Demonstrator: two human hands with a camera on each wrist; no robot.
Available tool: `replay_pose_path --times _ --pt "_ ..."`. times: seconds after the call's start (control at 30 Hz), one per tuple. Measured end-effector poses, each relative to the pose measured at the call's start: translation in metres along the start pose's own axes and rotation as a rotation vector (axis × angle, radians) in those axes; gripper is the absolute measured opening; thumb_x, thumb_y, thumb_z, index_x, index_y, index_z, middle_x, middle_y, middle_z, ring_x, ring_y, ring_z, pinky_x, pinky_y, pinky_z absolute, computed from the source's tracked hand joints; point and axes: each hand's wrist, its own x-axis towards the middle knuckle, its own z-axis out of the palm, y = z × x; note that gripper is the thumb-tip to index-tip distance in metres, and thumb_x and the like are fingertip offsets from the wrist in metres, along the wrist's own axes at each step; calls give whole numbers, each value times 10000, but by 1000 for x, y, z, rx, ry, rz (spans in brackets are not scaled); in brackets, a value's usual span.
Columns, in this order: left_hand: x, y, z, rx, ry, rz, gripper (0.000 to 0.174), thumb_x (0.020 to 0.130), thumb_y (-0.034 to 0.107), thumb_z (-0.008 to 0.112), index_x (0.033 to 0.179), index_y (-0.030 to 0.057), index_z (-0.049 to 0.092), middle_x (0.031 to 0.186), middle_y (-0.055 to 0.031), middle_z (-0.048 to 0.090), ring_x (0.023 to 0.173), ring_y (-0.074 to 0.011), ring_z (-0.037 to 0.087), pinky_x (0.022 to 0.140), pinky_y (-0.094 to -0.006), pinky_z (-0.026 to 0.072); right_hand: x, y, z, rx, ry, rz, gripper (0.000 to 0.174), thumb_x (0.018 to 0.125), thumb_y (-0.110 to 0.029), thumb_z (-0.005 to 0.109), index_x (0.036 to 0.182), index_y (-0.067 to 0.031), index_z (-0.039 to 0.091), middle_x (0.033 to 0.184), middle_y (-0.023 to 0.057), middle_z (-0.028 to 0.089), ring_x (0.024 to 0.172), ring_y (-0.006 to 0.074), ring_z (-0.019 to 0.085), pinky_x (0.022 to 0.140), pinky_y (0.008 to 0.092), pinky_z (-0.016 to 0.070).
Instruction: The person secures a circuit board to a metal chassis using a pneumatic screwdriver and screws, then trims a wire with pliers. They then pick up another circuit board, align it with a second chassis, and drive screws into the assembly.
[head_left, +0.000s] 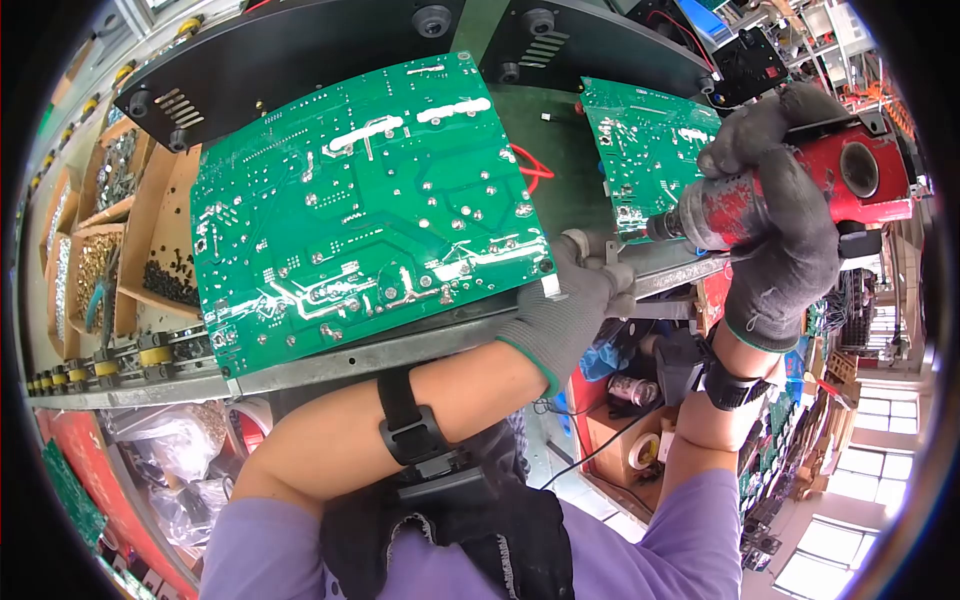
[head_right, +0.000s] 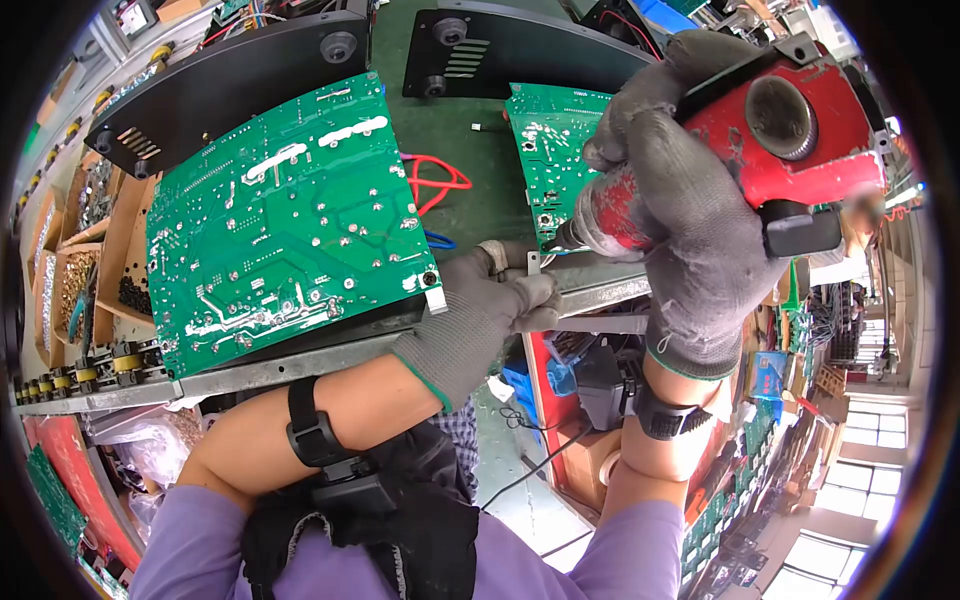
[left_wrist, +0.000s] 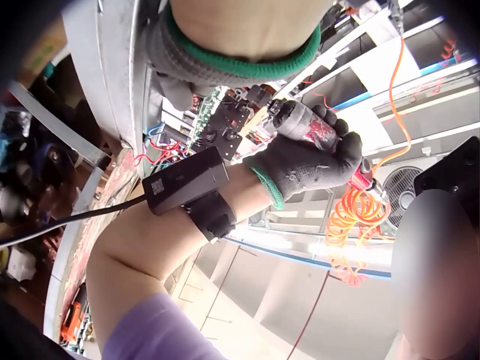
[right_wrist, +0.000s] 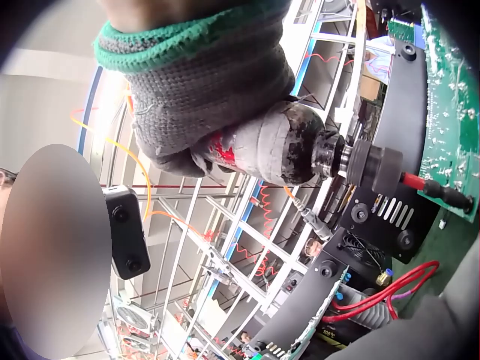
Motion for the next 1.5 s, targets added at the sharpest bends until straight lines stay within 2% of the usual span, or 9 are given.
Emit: replay_pose_path --times 0.23,0.33,0.43,0.53,0.63,0.93,1.37,1.47,1.5 --pt "8 0 10 -3 6 -19 188 843 -57 632 986 -56 511 873 -131 637 705 -162 675 612 -233 595 -2 3 -2 83 -1 -16 511 796 -136 597 1244 27 412 840 85 477 766 193 471 735 347 427" --pt "12 -7 5 -5 3 -11 198 830 -70 639 979 -55 510 831 -130 643 688 -168 678 605 -238 599 -7 1 -1 -87 60 23 507 795 -126 599 1245 19 414 845 84 478 771 195 470 736 348 427" --pt "7 -3 11 -60 53 0 191 825 -84 631 969 -52 510 799 -134 643 668 -172 679 580 -231 595 -2 4 -2 64 22 -19 509 796 -124 600 1248 13 412 848 84 482 776 197 473 735 350 427" --pt "6 3 13 -41 66 -30 193 824 -88 631 970 -51 510 814 -141 646 669 -174 681 571 -217 591 -6 3 -1 -43 47 -28 510 800 -127 597 1253 9 408 855 85 480 784 198 472 733 350 424" --pt "10 -3 13 -97 56 -10 189 823 -90 629 964 -57 508 817 -144 647 673 -173 680 570 -213 590 -1 3 -3 97 -23 -15 521 800 -132 599 1260 8 401 856 86 477 783 197 470 728 348 424" --pt "10 -2 12 -38 32 37 217 836 -84 614 1023 -104 504 820 -136 647 666 -168 676 597 -222 596 -4 4 -2 52 31 -40 535 801 -135 596 1270 22 393 852 90 474 775 195 465 716 350 429" --pt "12 3 9 -60 24 22 207 827 -100 602 1010 -66 512 839 -133 652 695 -164 679 588 -241 599 -4 4 -4 73 -3 -55 526 811 -129 603 1275 7 394 859 97 478 788 208 480 726 368 440" --pt "11 3 7 -37 -17 37 180 854 -63 582 1019 -47 513 846 -117 657 685 -149 673 580 -228 590 -4 4 -5 98 -15 -23 530 811 -149 623 1273 -7 406 862 94 481 791 205 480 728 365 441" --pt "10 5 8 -37 -8 6 157 884 23 577 1021 -27 521 848 -110 660 667 -143 668 574 -228 586 -4 3 -4 94 -3 -1 536 809 -156 632 1273 -8 408 866 94 483 794 204 482 728 363 441"
